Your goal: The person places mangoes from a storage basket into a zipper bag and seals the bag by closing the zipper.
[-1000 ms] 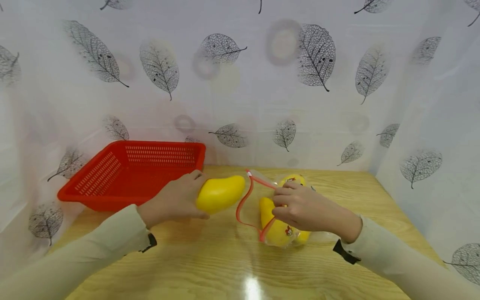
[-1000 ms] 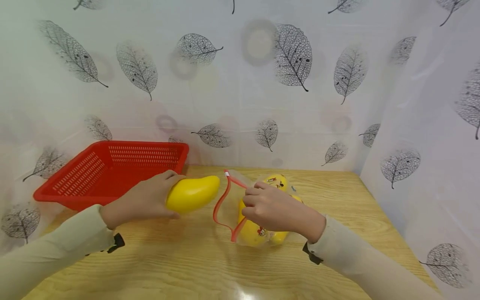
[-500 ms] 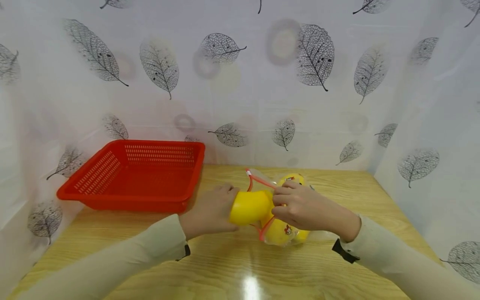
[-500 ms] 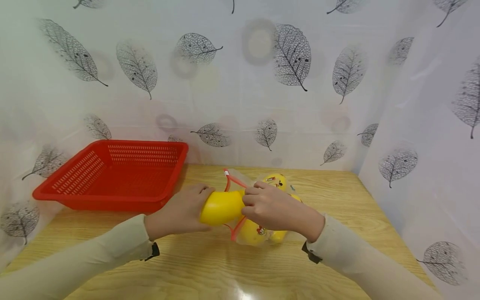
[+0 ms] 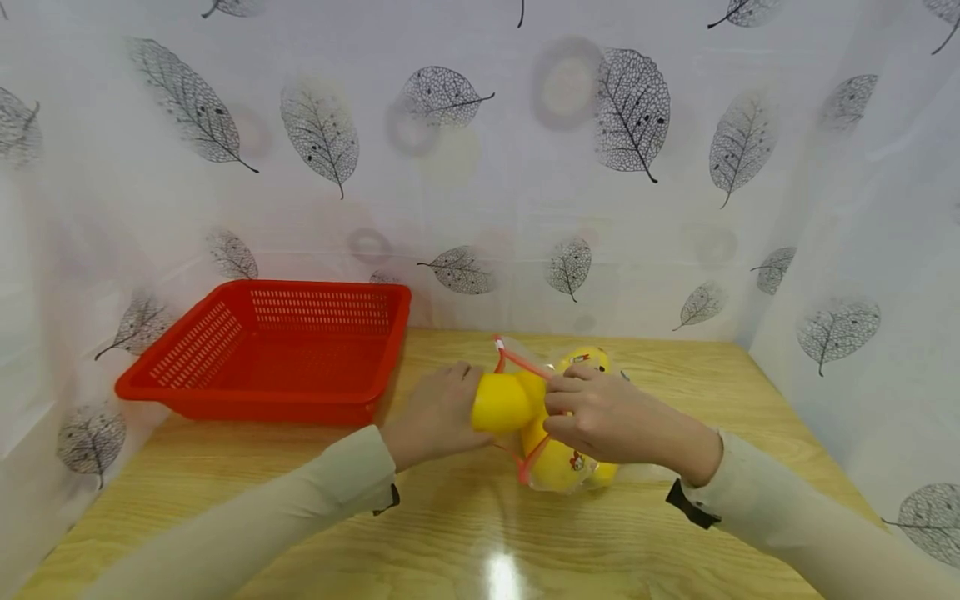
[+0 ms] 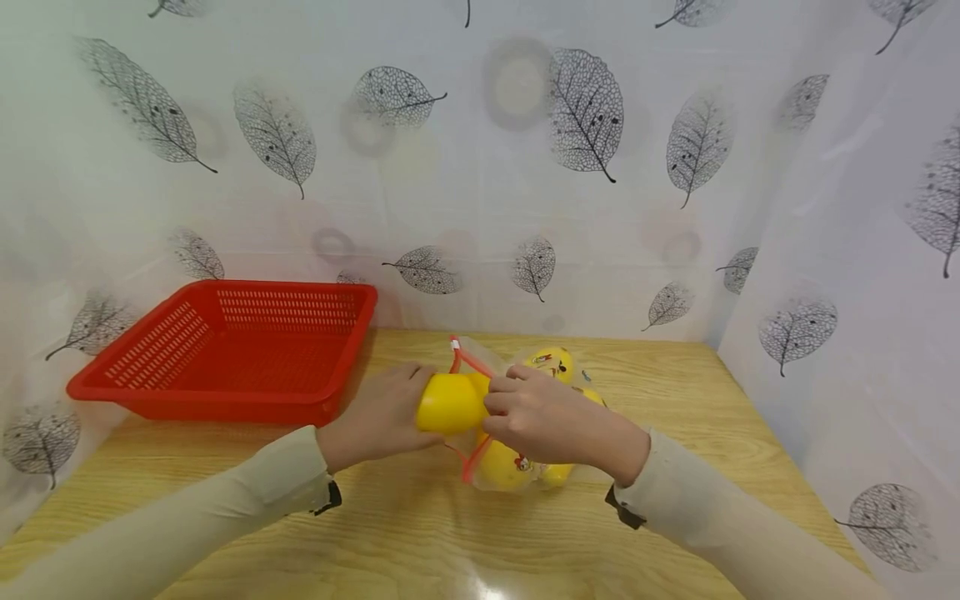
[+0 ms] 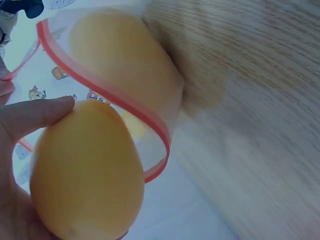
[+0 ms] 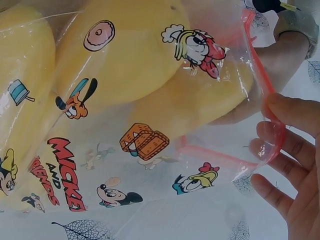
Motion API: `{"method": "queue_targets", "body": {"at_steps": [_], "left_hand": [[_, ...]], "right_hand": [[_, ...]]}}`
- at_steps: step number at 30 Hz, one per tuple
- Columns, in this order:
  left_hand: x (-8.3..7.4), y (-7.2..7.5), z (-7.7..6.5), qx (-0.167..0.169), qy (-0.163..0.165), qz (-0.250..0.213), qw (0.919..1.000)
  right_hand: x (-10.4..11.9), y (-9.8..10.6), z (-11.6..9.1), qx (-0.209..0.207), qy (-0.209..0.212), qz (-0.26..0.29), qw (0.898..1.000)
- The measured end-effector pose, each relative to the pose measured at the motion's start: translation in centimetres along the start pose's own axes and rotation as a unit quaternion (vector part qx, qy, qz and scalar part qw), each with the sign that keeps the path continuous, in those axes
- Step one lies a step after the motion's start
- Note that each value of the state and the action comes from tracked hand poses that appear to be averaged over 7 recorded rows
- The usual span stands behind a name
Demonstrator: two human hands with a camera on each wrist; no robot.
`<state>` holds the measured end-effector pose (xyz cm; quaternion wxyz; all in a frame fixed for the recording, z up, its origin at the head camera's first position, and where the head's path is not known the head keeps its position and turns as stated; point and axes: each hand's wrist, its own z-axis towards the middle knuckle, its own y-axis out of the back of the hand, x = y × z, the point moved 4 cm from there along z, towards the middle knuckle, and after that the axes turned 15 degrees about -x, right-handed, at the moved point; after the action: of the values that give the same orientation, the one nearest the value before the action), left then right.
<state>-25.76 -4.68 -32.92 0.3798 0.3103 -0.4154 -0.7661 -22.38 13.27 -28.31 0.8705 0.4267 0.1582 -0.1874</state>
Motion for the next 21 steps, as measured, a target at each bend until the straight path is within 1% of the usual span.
{"method": "queue_targets", "body": {"at_steps": [6, 11, 15, 18, 21], "left_hand": [[0.0, -1.4, 0.8, -0.023, 0.012, -0.001, 0.9997], [-0.1, -2.8, 1.3, -0.027, 0.035, -0.013, 0.999], [-0.4, -3.3, 1.4, -0.031, 0.044, -0.027, 0.9982], [-0.6, -3.3, 1.4, -0.019, 0.054, -0.049, 0.9971], [-0.4, -3.4, 1.3, 0.012, 0.058, -0.09, 0.9942]], "right_hand": [[0.1, -0.1, 0.1, 0.008, 0.011, -0.009, 1.0], [0.1, -0.1, 0.0, 0.012, 0.009, -0.009, 1.0], [0.1, -0.1, -0.1, 0.01, 0.01, -0.01, 1.0], [0.0, -0.2, -0.2, 0.01, 0.011, -0.01, 1.0], [0.0, -0.1, -0.3, 0.013, 0.01, -0.011, 1.0]]}}
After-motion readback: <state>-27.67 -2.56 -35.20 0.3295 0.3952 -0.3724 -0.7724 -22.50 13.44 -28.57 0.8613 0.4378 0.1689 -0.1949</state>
